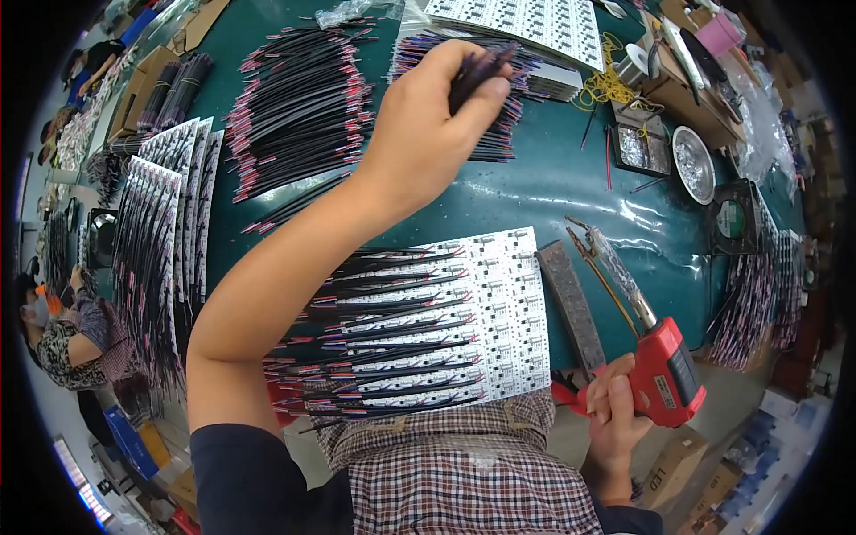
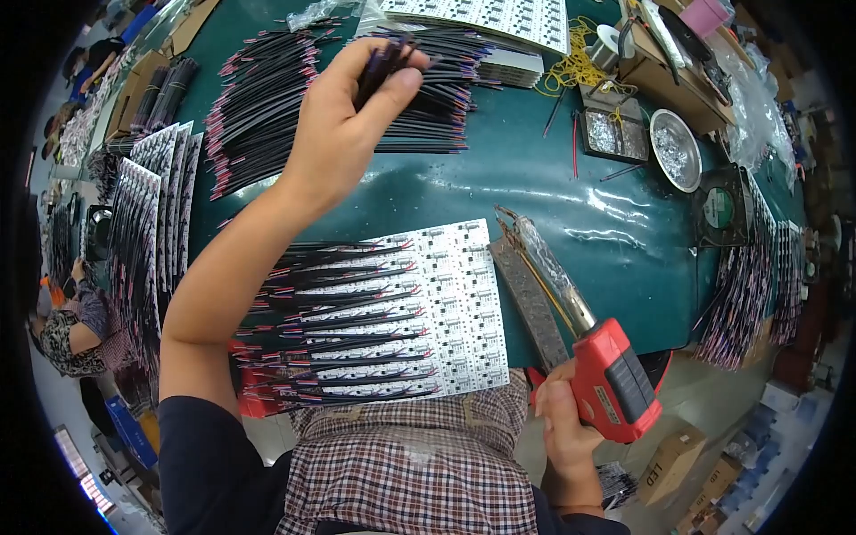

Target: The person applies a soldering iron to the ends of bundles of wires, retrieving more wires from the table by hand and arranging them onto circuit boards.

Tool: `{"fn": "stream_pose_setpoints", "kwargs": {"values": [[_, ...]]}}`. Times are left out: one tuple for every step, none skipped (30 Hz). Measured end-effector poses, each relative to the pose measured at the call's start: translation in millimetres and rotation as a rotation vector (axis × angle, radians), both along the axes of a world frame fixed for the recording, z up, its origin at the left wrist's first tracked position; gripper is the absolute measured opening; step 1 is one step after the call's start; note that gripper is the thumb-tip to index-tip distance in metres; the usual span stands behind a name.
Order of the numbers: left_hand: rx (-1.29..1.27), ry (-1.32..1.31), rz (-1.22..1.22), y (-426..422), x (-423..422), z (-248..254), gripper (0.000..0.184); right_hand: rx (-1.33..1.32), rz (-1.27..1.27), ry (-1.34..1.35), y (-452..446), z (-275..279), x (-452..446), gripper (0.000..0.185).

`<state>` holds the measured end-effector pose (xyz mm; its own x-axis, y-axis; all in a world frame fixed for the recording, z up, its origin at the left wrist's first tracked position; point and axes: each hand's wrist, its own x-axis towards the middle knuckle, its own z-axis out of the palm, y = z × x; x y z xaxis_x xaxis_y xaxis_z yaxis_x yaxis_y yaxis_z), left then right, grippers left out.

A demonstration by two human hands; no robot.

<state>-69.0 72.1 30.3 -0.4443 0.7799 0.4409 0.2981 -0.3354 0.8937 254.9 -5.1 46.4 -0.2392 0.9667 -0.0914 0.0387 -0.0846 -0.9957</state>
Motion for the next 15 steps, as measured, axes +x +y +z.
{"fn": "stream_pose_setpoints", "kwargs": {"values": [[-0.183,0.16,-0.013,-7,1,14,0.02,-0.003,-0.003,-0.018,2,0,-1,0.012],[-0.367,0.321,-0.027,-13,3,21,0.018,-0.006,-0.007,-0.035,3,0,-2,0.011],[-0.345,0.347,-0.031,-15,3,11,0.021,-0.012,-0.009,-0.04,5,0,-6,0.011],[-0.354,0.342,-0.036,-20,5,7,0.021,-0.014,-0.025,-0.065,7,1,-10,0.009],[-0.464,0.431,-0.049,-28,6,3,0.022,-0.019,-0.04,-0.091,8,1,-14,0.008],[-0.579,0.518,-0.065,-35,7,-2,0.024,-0.037,-0.041,-0.1,10,1,-16,0.008],[-0.593,0.547,-0.088,-42,8,-12,0.026,-0.072,-0.031,-0.142,12,0,-17,0.008],[-0.619,0.532,-0.101,-49,10,-18,0.026,-0.109,-0.02,-0.186,12,-1,-18,0.007],[-0.64,0.577,-0.117,-56,16,-18,0.026,-0.084,-0.011,-0.181,10,-2,-14,0.008],[-0.666,0.614,-0.136,-60,17,-22,0.027,-0.102,-0.007,-0.192,10,-4,-14,0.008],[-0.658,0.596,-0.151,-63,17,-26,0.026,-0.113,0.029,-0.211,11,-5,-14,0.009],[-0.674,0.584,-0.158,-65,19,-32,0.026,-0.124,0.065,-0.23,12,-7,-15,0.01],[-0.624,0.582,-0.14,-67,21,-38,0.026,-0.134,0.068,-0.235,13,-9,-15,0.01],[-0.573,0.579,-0.12,-69,23,-41,0.026,-0.123,0.106,-0.242,13,-10,-16,0.012],[-0.606,0.564,-0.125,-71,25,-42,0.023,-0.11,0.144,-0.248,13,-11,-16,0.015]]}}
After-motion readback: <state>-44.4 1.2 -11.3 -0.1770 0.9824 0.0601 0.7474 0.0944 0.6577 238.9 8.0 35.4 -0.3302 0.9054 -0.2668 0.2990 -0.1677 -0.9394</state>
